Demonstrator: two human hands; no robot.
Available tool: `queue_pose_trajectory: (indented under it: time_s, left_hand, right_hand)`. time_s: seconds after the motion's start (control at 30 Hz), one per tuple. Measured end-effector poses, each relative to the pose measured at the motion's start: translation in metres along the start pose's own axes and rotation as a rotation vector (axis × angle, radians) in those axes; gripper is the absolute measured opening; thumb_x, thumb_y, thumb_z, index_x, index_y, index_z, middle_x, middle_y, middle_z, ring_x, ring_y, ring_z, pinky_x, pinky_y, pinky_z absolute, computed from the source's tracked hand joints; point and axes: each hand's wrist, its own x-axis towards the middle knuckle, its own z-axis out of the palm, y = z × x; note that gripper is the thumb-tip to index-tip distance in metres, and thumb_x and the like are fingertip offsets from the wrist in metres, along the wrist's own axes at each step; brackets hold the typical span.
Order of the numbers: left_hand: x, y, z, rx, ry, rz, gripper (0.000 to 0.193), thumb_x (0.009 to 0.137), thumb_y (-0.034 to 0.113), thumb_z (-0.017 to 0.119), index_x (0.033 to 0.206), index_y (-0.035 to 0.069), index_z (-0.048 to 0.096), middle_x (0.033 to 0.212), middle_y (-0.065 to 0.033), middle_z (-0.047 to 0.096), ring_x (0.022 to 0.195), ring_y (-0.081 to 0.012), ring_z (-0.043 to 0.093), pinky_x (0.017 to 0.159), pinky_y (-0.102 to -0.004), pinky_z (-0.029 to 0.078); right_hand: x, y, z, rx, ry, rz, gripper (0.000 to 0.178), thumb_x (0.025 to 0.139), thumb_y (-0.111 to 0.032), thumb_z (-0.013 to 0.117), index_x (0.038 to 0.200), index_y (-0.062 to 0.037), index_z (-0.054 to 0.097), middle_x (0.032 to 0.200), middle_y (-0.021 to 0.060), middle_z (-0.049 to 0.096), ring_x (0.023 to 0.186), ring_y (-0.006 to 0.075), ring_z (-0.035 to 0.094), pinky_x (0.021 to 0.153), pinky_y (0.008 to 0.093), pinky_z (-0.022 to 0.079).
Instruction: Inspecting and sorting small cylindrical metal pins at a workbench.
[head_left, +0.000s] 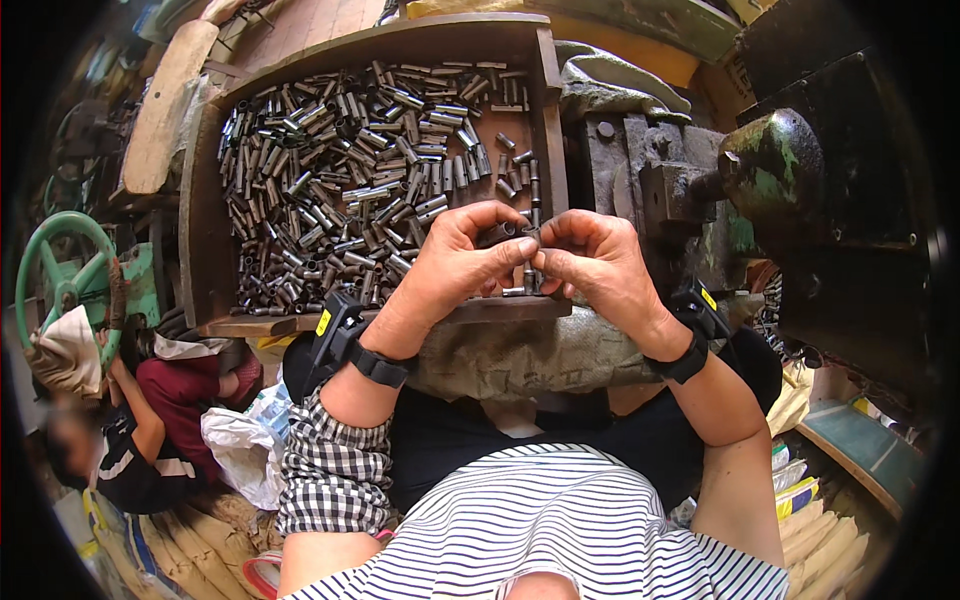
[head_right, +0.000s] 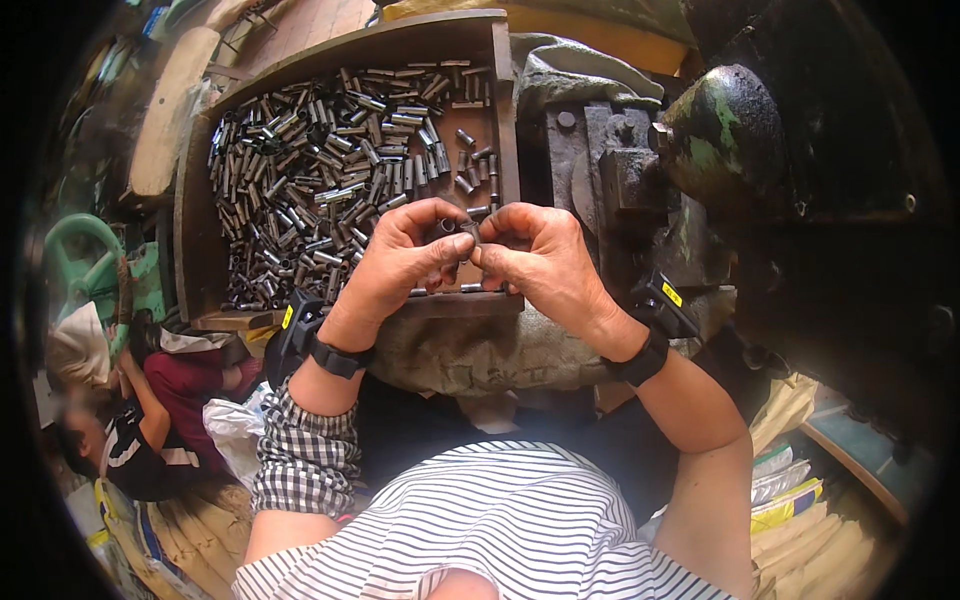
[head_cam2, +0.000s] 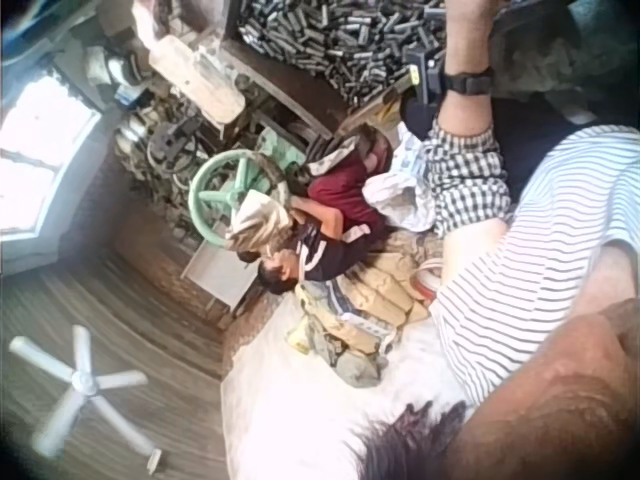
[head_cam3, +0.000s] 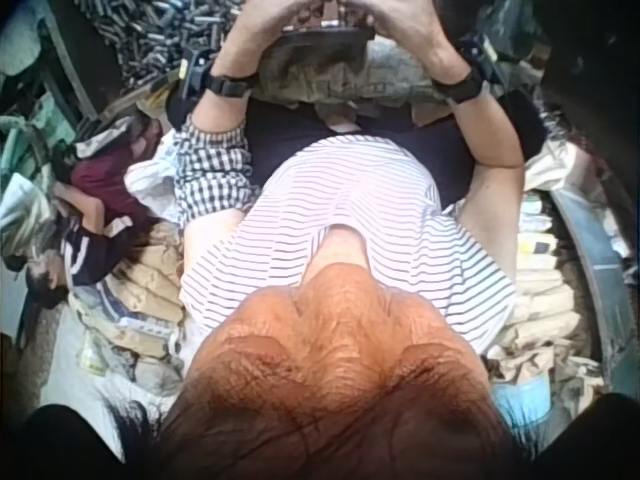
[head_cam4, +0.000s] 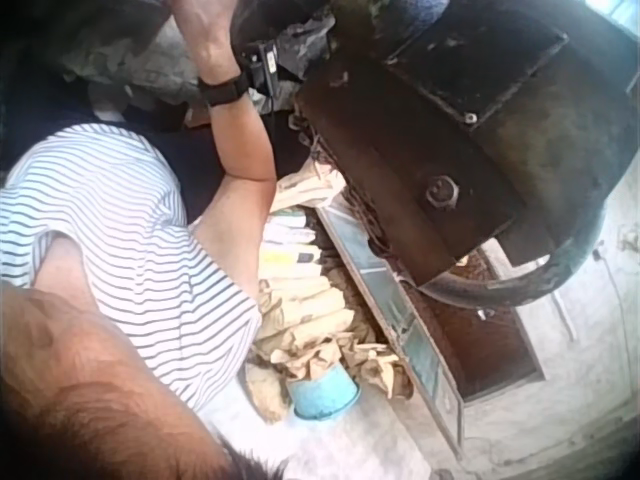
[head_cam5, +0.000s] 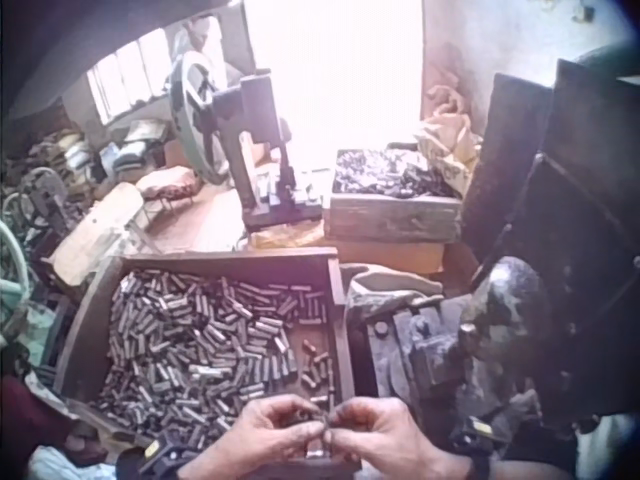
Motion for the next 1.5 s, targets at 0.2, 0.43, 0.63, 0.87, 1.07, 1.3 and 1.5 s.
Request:
queue_pose_trajectory:
  time_s: [0.2,0.43,0.63,0.87,1.07,1.3,1.5]
  left_hand:
    - [0.001,-0.001,-0.006,-0.218,0.108,-0.039,0.019,0.084,0.012,0.066,0.1,0.005,0.059,0.078,-0.0012,0.063,0.059,-0.0054,0.057,0.046,-0.0161,0.041]
    - [-0.001,0.0,-0.011,-0.235,0.214,-0.134,0.016,0.087,0.013,0.061,0.098,0.003,0.059,0.074,-0.0036,0.062,0.056,-0.0091,0.059,0.043,-0.0176,0.045]
    - [-0.004,-0.005,0.001,-0.299,0.129,-0.084,0.015,0.086,0.01,0.06,0.098,0.001,0.057,0.073,-0.0066,0.061,0.051,-0.0102,0.055,0.042,-0.0176,0.043]
    - [-0.003,-0.006,0.004,-0.345,0.129,-0.08,0.013,0.087,0.011,0.06,0.098,0.003,0.057,0.072,-0.0063,0.061,0.051,-0.0096,0.056,0.042,-0.0173,0.043]
    - [-0.003,-0.008,0.005,-0.345,0.149,-0.059,0.016,0.089,0.013,0.059,0.1,0.003,0.056,0.073,-0.0056,0.061,0.051,-0.0088,0.056,0.042,-0.0173,0.043]
    - [-0.007,-0.011,0.016,-0.062,0.204,0.102,0.016,0.09,0.014,0.058,0.099,0.001,0.055,0.072,-0.005,0.06,0.049,-0.0078,0.054,0.042,-0.0175,0.044]
    - [-0.004,-0.013,0.004,-0.22,0.094,0.031,0.017,0.09,0.014,0.058,0.1,0.0,0.056,0.071,-0.0061,0.061,0.048,-0.0081,0.054,0.04,-0.0172,0.043]
  right_hand:
    - [0.002,0.003,-0.007,0.054,-0.115,0.108,0.015,0.079,-0.009,0.065,0.089,0.0019,0.06,0.076,0.0038,0.062,0.06,0.0098,0.062,0.049,0.0198,0.045]
    - [-0.005,-0.007,-0.006,0.18,-0.222,-0.04,0.029,0.08,-0.004,0.062,0.107,0.0011,0.054,0.075,0.0024,0.06,0.058,0.0075,0.058,0.05,0.0184,0.045]
    - [0.007,0.009,-0.009,0.087,0.093,-0.108,0.028,0.086,-0.007,0.058,0.112,0.0005,0.049,0.078,0.0046,0.062,0.06,0.0086,0.061,0.047,0.0168,0.044]
    - [0.01,0.024,-0.005,0.305,0.102,-0.087,0.016,0.09,-0.011,0.055,0.097,0.0013,0.047,0.083,0.0135,0.065,0.065,0.0136,0.066,0.045,0.0179,0.047]
    - [0.01,0.025,-0.002,0.454,0.099,0.035,0.016,0.09,-0.011,0.055,0.097,0.0004,0.047,0.08,0.0138,0.065,0.061,0.0132,0.066,0.043,0.0179,0.048]
    - [0.009,0.03,-0.006,0.542,0.058,0.071,0.014,0.089,-0.011,0.057,0.095,-0.0005,0.049,0.079,0.0131,0.065,0.056,0.01,0.063,0.042,0.017,0.046]
    - [0.011,0.028,-0.011,0.629,-0.039,0.082,0.013,0.087,-0.009,0.06,0.091,-0.0014,0.051,0.077,0.0128,0.065,0.048,0.0074,0.057,0.039,0.0164,0.043]
